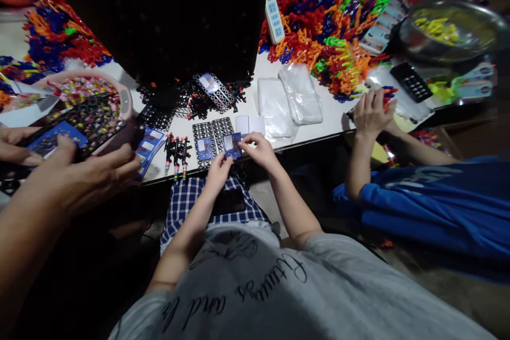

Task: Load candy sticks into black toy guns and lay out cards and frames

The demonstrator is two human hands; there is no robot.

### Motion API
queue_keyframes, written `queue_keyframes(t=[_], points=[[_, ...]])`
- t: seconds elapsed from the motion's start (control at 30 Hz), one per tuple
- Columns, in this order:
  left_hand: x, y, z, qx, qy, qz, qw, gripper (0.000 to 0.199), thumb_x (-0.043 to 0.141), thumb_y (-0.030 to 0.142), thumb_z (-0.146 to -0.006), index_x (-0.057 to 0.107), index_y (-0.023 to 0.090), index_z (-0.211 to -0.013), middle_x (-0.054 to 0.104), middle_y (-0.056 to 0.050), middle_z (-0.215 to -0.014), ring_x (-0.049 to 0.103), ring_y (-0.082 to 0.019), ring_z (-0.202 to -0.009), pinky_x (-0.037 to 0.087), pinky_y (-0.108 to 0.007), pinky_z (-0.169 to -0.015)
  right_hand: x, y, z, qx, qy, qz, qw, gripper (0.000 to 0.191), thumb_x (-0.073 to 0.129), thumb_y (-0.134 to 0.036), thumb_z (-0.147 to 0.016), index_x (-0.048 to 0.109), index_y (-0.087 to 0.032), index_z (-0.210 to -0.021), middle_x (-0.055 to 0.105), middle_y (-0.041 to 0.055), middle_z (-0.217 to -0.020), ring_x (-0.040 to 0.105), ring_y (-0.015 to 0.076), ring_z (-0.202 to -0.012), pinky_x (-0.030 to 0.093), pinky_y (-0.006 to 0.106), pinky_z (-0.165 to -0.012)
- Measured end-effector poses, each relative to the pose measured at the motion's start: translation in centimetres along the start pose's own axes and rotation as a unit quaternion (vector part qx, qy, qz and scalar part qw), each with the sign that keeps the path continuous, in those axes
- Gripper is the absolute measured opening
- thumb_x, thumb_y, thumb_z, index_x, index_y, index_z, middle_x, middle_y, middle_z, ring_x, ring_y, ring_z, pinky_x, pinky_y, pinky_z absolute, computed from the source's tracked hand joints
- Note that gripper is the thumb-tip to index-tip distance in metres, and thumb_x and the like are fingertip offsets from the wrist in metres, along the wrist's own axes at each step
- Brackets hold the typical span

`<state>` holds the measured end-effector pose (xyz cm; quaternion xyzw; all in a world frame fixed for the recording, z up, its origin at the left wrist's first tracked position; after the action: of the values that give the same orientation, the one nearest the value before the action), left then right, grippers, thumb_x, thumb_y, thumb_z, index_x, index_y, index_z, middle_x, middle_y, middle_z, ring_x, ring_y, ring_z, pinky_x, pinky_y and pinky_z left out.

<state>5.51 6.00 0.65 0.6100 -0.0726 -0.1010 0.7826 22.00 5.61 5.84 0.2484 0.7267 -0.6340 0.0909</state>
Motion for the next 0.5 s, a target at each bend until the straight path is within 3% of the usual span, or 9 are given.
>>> queue_keyframes(t=[0.1, 0.23, 0.5], points=[[-2.2, 0.7, -1.1, 0.023, 0.065, -0.01, 0.998, 0.029, 0.075, 0.042, -0.075, 0.073, 0.018, -0.092, 0.07, -0.004, -0.09, 0.064, -0.016, -0.082, 0.052, -0.028, -0.08, 0.9, 0.2, -0.8, 0.009, -0.005, 0.002, 1.0, 0.013, 0.068, -0.024, -0.085, 0.065, -0.021, -0.073, 0.068, 0.0023, -0.08, 0.059, 0.0193, -0.084, 0.046, 0.034, -0.085], [-4.5, 0.4, -2.0, 0.023, 0.109, -0.013, 0.994, 0.05, 0.073, 0.044, -0.078, 0.067, 0.018, -0.12, 0.066, -0.001, -0.083, 0.054, -0.009, -0.064, 0.045, -0.022, -0.062, 1.7, 1.0, -1.5, 0.035, -0.003, 0.043, 0.998, 0.013, 0.065, -0.022, -0.087, 0.065, -0.02, -0.074, 0.068, 0.0033, -0.082, 0.058, 0.0198, -0.085, 0.043, 0.034, -0.088], [-3.6, -0.8, -2.7, 0.034, 0.085, -0.21, 0.973, 0.061, 0.07, 0.027, -0.083, 0.048, 0.014, -0.139, 0.068, -0.001, -0.078, 0.056, -0.014, -0.071, 0.047, -0.031, -0.078, 4.2, 4.0, -2.5, 0.113, -0.094, 0.131, 0.98, 0.012, 0.064, -0.021, -0.088, 0.07, -0.017, -0.079, 0.071, 0.0062, -0.089, 0.06, 0.0217, -0.092, 0.041, 0.033, -0.088]])
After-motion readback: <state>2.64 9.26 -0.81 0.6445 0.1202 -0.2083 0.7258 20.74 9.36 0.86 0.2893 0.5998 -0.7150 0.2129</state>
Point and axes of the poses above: each hand's wrist, its own z-axis away from the middle knuckle, its own x-axis out of the palm, y = z × x, the point moved 9 cm from there along -z, towards the middle knuckle
